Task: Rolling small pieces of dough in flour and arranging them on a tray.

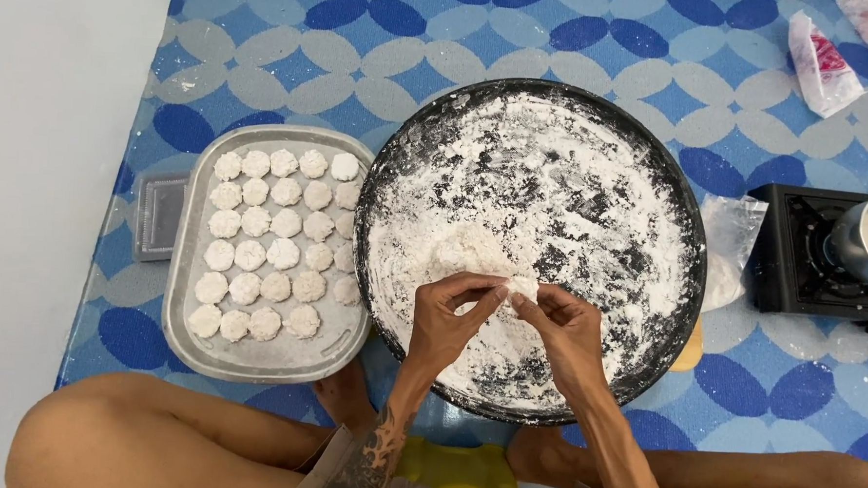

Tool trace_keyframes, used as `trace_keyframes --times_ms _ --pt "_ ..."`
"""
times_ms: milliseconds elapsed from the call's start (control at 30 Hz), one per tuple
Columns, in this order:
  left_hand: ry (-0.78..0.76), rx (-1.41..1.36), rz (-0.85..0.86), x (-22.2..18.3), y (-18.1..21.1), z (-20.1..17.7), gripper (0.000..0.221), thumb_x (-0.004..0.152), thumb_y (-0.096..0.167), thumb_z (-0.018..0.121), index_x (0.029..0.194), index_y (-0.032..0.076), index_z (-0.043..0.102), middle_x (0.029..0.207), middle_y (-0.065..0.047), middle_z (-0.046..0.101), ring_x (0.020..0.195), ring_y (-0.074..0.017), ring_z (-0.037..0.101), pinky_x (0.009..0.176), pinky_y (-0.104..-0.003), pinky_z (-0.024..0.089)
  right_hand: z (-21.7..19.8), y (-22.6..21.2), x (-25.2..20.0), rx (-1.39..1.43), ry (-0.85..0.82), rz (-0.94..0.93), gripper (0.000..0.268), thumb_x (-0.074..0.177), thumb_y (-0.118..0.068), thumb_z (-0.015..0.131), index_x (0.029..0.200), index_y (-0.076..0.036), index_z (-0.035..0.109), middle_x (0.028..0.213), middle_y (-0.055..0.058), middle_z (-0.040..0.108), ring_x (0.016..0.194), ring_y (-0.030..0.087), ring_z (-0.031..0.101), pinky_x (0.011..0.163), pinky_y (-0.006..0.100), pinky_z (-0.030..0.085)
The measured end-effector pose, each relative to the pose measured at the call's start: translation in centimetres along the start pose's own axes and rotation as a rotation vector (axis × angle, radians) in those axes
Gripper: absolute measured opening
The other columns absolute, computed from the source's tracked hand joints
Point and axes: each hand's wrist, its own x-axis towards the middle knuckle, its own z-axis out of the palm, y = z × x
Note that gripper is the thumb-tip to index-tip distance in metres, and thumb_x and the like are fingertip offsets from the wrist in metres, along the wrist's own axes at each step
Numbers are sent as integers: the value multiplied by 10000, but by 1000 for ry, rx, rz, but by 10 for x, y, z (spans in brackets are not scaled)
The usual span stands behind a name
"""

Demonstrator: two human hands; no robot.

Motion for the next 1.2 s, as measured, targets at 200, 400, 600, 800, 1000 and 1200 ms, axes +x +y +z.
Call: trace_keyframes --times_ms 200,400,600,800,1000,1200 --pt "0 -11 -19 1 -1 -4 124 882 52 794 998 7 801 940 -194 789 959 -259 745 790 -343 644 4 3 1 7 -15 -2 126 846 -112 845 840 -25 754 726 78 692 749 178 692 801 327 537" --pt "-4 23 -47 1 1 -10 198 876 72 799 1061 6 782 1002 -190 784 980 -225 735 834 -351 627 13 -9 -3 49 -20 5 140 845 -85 840 832 -3 728 728 75 666 757 182 687 815 346 551" --pt "-15 15 -107 0 3 -24 323 827 61 842 1134 4 759 975 -157 770 921 -180 737 836 -317 625 32 -43 -15 159 -80 47 184 880 -117 792 920 48 723 818 135 691 797 224 681 855 392 570" --pt "-11 70 -63 3 26 -47 259 870 62 811 1123 24 771 965 -211 768 967 -235 727 829 -392 632 51 -44 -8 68 -137 27 240 880 -145 804 1006 54 756 863 165 702 826 227 665 854 429 571" --pt "-42 165 -132 2 75 -99 386 911 136 765 1276 36 692 1100 -218 739 1047 -277 716 894 -429 607 95 -73 -12 164 -271 30 298 865 -72 784 1129 40 704 896 129 687 812 184 619 699 293 530" --pt "-46 376 -184 -16 95 -154 298 957 115 701 1247 44 714 1069 -264 736 1016 -345 728 867 -470 610 144 -63 -14 61 -393 -15 355 807 -29 818 1131 36 688 876 107 668 823 180 625 673 311 539"
